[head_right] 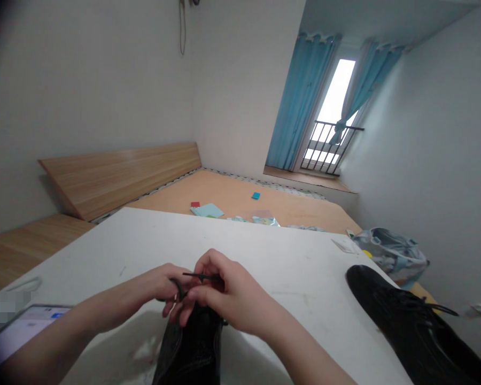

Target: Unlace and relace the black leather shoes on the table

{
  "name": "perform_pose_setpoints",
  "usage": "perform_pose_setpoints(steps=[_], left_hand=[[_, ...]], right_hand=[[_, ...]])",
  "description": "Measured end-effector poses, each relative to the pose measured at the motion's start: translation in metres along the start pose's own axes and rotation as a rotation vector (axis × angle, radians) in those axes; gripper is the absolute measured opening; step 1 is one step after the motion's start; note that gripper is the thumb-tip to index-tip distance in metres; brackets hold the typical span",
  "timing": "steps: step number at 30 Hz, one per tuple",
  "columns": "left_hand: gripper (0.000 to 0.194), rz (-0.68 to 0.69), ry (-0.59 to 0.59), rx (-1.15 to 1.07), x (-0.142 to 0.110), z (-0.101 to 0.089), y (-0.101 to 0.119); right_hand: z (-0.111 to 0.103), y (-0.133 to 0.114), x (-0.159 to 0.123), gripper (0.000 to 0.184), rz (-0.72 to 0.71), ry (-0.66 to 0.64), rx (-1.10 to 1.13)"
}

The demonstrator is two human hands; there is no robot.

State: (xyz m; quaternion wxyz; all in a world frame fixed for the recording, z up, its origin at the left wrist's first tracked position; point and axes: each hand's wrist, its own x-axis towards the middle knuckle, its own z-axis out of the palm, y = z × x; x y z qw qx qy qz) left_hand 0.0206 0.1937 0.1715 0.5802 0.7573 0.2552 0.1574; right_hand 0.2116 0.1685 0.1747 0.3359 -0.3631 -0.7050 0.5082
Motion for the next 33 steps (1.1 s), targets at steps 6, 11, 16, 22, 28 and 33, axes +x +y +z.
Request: perform_pose_setpoints(steps=[6, 11, 16, 22, 28, 33], left_hand=[[0.033, -0.067, 0.106, -0.038, -0.002, 0.002, 0.005], [0.024, -0.146, 0.08, -0.04, -0.003, 0.004, 0.007], [0.007, -0.286, 0.026, 0.067, -0.013, -0.009, 0.001], [0.012, -0.441, -0.055, 0.338, -0.022, -0.013, -0.004], [0.018, -0.421, -0.046, 0.357, -0.019, -0.007, -0.005], [0.023, -0.4, -0.01, 0.392, -0.019, -0.004, -0.007]], right_hand=[[0.001, 0.008, 0.004, 0.026, -0.052, -0.085, 0.278], [0.006, 0.008, 0.006, 0.025, -0.034, 0.078, 0.124], [0.0, -0.006, 0.002, 0.007, -0.023, 0.137, -0.369], [0.0, -0.015, -0.007, 0.015, 0.005, -0.149, -0.616], [0.01, -0.011, -0.007, 0.018, 0.071, -0.156, -0.69], [0.021, -0.006, -0.006, 0.012, 0.167, -0.055, -0.675]])
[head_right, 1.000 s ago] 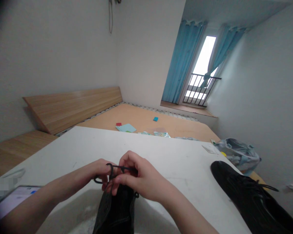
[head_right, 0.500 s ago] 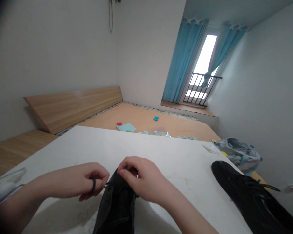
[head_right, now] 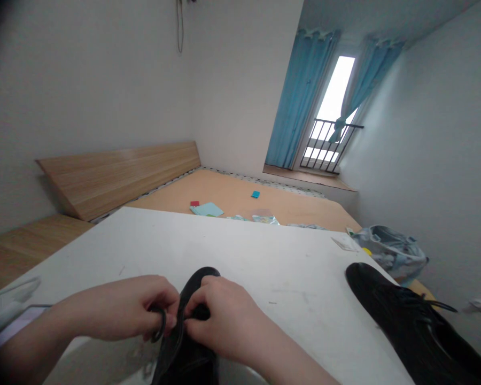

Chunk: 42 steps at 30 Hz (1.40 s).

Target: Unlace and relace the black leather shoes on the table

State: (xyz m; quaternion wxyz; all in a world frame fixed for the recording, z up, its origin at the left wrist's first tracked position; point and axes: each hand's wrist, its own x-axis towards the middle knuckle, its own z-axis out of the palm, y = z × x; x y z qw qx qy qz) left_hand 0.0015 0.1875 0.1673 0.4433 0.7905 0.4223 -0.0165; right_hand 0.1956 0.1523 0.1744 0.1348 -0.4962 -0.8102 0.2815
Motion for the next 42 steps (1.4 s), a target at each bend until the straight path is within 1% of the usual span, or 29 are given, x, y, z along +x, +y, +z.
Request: perform_pose_setpoints(steps=[4, 5, 7, 10, 12, 13, 14, 15, 17, 18, 19, 20, 22, 23, 24, 26, 27, 30, 32, 34, 36, 38, 40, 42], left_hand=[[0.025, 0.01, 0.008, 0.03, -0.004, -0.004, 0.002], [0.025, 0.022, 0.017, 0.043, -0.006, -0.006, 0.003], [0.025, 0.056, 0.049, 0.048, -0.009, -0.01, 0.007], [0.021, 0.123, 0.169, -0.016, -0.01, -0.014, 0.014], [0.019, 0.204, 0.271, -0.092, -0.008, -0.013, 0.02], [0.02, 0.259, 0.298, -0.134, -0.007, -0.012, 0.023], [0.022, 0.313, 0.297, -0.184, -0.006, -0.01, 0.026], [0.025, 0.361, 0.272, -0.238, -0.006, -0.008, 0.03], [0.033, 0.421, 0.204, -0.361, -0.005, -0.005, 0.034], [0.037, 0.432, 0.203, -0.426, -0.004, -0.003, 0.035], [0.039, 0.434, 0.243, -0.482, -0.002, -0.002, 0.036], [0.039, 0.431, 0.315, -0.52, 0.0, -0.002, 0.035], [0.033, 0.399, 0.47, -0.551, 0.006, -0.001, 0.033], [0.031, 0.372, 0.511, -0.559, 0.01, 0.0, 0.032], [0.031, 0.345, 0.521, -0.571, 0.014, 0.002, 0.031], [0.037, 0.31, 0.48, -0.606, 0.021, 0.006, 0.03], [0.036, 0.304, 0.456, -0.618, 0.023, 0.009, 0.03], [0.027, 0.314, 0.387, -0.619, 0.027, 0.018, 0.035], [0.021, 0.329, 0.369, -0.632, 0.028, 0.022, 0.037], [0.019, 0.342, 0.38, -0.649, 0.028, 0.024, 0.038], [0.021, 0.341, 0.402, -0.633, 0.029, 0.024, 0.036], [0.022, 0.317, 0.458, -0.533, 0.029, 0.024, 0.035], [0.021, 0.273, 0.546, -0.336, 0.028, 0.023, 0.034], [0.021, 0.23, 0.603, -0.13, 0.026, 0.022, 0.034]], right_hand=[[0.006, 0.002, 0.003, 0.009, 0.008, 0.082, 0.088], [0.005, 0.004, 0.004, 0.009, 0.009, 0.115, 0.128], [-0.001, 0.006, 0.007, 0.007, 0.009, 0.226, 0.243], [-0.017, 0.005, 0.008, 0.009, -0.049, 0.441, 0.529], [-0.025, 0.003, 0.006, 0.014, -0.083, 0.531, 0.726], [-0.028, 0.001, 0.004, 0.016, -0.086, 0.551, 0.799], [-0.029, 0.0, 0.003, 0.018, -0.078, 0.551, 0.85], [-0.03, -0.001, 0.002, 0.019, -0.063, 0.528, 0.88], [-0.029, -0.001, 0.001, 0.023, -0.017, 0.427, 0.898], [-0.028, -0.001, 0.001, 0.025, 0.009, 0.371, 0.908], [-0.027, 0.0, 0.002, 0.026, 0.027, 0.321, 0.934], [-0.026, 0.0, 0.002, 0.028, 0.035, 0.287, 0.984], [-0.025, 0.003, 0.004, 0.029, 0.022, 0.269, 1.132], [-0.024, 0.004, 0.005, 0.029, 0.009, 0.274, 1.211], [-0.022, 0.005, 0.005, 0.029, -0.001, 0.283, 1.281], [-0.019, 0.008, 0.007, 0.028, 0.0, 0.307, 1.377], [-0.016, 0.009, 0.009, 0.027, 0.018, 0.32, 1.412], [-0.009, 0.012, 0.013, 0.026, 0.135, 0.353, 1.517], [-0.006, 0.013, 0.016, 0.021, 0.236, 0.308, 1.611], [-0.006, 0.014, 0.019, 0.011, 0.299, 0.23, 1.72], [-0.006, 0.014, 0.02, 0.005, 0.32, 0.21, 1.81], [-0.006, 0.013, 0.02, 0.007, 0.327, 0.265, 1.849], [-0.003, 0.01, 0.02, 0.009, 0.344, 0.304, 1.825], [0.001, 0.006, 0.018, 0.016, 0.34, 0.328, 1.75]])
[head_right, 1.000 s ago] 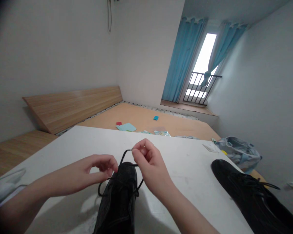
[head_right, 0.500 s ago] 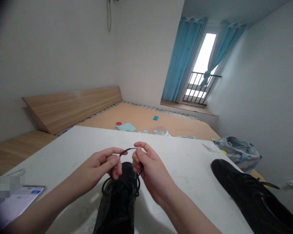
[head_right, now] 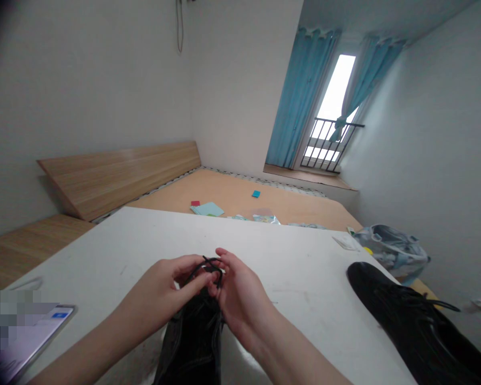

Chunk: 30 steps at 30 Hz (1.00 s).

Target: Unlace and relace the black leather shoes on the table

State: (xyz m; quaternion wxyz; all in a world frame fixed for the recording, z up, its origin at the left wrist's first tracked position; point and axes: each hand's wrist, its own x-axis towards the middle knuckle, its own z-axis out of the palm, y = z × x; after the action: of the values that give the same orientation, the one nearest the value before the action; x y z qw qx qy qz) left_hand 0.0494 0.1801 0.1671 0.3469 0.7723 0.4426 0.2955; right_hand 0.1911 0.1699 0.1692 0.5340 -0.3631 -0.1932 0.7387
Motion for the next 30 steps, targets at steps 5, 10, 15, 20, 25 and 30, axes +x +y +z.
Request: perform_pose_setpoints(steps=[5, 10, 15, 20, 25, 30], left_hand=[[0.024, 0.035, 0.033, 0.167, -0.004, 0.0, 0.004], [0.039, 0.112, 0.046, 0.125, -0.007, 0.001, 0.003], [0.042, 0.104, 0.176, -0.068, -0.006, -0.008, 0.002], [0.038, 0.148, 0.287, -0.035, -0.009, -0.015, 0.007], [0.041, 0.284, 0.175, -0.105, -0.017, -0.012, 0.015], [0.055, 0.104, -0.124, -0.323, -0.019, -0.016, 0.01]], right_hand=[[0.005, 0.006, -0.012, 0.035, -0.106, -0.106, -0.272], [0.003, 0.003, -0.015, 0.041, -0.149, -0.195, -0.369], [-0.001, -0.004, -0.011, 0.033, -0.295, -0.325, -0.815], [0.003, -0.006, -0.017, 0.027, -0.473, -0.384, -1.181], [0.011, -0.004, -0.029, 0.024, -0.425, -0.609, -1.184], [0.008, -0.02, -0.029, 0.036, -0.281, -0.59, -0.68]])
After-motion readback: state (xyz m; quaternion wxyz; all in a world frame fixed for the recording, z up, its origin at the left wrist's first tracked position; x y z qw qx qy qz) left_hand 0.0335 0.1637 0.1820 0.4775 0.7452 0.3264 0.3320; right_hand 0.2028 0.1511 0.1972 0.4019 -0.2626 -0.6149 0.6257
